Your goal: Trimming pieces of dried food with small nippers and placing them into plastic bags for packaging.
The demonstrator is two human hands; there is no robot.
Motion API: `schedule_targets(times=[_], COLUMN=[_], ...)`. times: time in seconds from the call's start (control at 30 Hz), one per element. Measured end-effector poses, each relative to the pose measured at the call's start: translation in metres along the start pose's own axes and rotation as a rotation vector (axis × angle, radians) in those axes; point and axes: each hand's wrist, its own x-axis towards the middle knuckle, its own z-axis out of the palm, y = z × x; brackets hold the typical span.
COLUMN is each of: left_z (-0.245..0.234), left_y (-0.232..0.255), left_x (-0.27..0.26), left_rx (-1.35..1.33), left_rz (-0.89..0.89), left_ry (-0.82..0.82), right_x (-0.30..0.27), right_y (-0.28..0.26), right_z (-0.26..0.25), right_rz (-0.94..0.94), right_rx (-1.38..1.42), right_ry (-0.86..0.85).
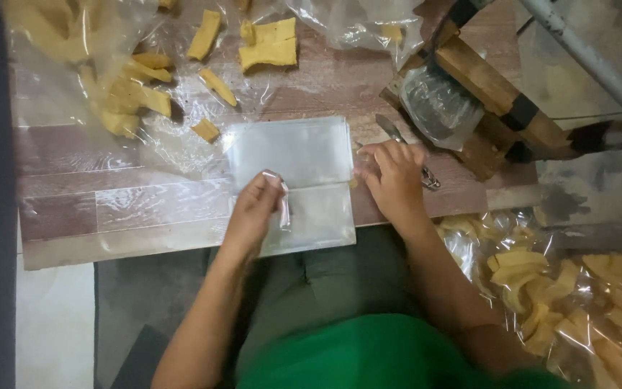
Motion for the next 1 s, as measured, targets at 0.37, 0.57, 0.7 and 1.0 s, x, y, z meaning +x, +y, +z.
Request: schedule_targets(times=[0.37,0.57,0.7,1.0], left_z=[0.029,0.033,0.012,0.020], left_y=[0.010,0.033,0.041,0.020], left_x=[-0.038,-0.049,-0.055,-0.047], left_rx=[0.254,0.435,0.355,-0.337], left_rz=[0.347,0.515,0.473,0.105], left_ry=[-0.161,-0.328,-0.102,-0.444], right_x=[-0.040,-0.017,-0.027,-0.038], right_y=[-0.042,-0.002,0.041,-0.035], right_z=[0.010,-0.030,-0.031,-0.014], right_rz=[-0.001,0.086,0.092,0.376], right_rx=[0.692,0.629,0.295,1.185], right_ry=[-0.022,-0.057,-0.048,-0.235])
